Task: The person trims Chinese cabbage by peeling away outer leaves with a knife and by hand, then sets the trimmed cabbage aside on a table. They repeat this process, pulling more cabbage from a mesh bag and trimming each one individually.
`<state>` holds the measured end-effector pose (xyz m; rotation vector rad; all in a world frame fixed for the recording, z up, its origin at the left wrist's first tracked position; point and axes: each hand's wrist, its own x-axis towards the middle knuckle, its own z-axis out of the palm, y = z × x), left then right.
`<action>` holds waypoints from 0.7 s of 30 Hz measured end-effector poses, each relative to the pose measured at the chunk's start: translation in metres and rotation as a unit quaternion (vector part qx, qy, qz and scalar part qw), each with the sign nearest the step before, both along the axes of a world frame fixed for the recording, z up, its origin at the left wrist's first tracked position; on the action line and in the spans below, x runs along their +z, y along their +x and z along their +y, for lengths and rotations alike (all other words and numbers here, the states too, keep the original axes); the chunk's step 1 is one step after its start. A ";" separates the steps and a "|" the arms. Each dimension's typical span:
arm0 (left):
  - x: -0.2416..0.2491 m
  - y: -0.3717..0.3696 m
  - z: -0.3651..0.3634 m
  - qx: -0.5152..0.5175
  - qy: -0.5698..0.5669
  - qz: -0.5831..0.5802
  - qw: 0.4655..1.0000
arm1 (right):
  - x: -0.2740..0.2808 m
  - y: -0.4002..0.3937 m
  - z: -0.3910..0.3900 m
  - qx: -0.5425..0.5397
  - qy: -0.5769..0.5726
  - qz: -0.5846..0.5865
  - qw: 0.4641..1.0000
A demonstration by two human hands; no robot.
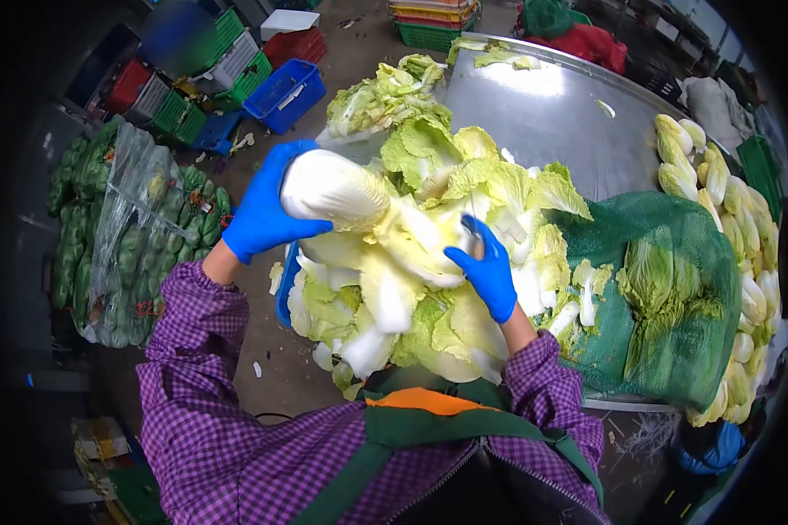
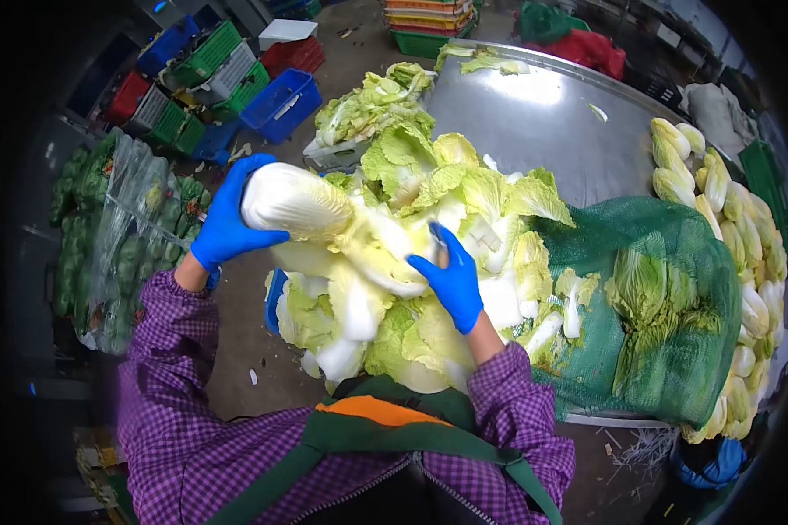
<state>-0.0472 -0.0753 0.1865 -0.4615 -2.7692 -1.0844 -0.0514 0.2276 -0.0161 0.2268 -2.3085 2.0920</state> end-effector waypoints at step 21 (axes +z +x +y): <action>-0.062 0.000 0.079 0.090 0.240 -0.018 0.967 | 0.025 0.001 0.066 -0.075 0.004 -0.176 0.981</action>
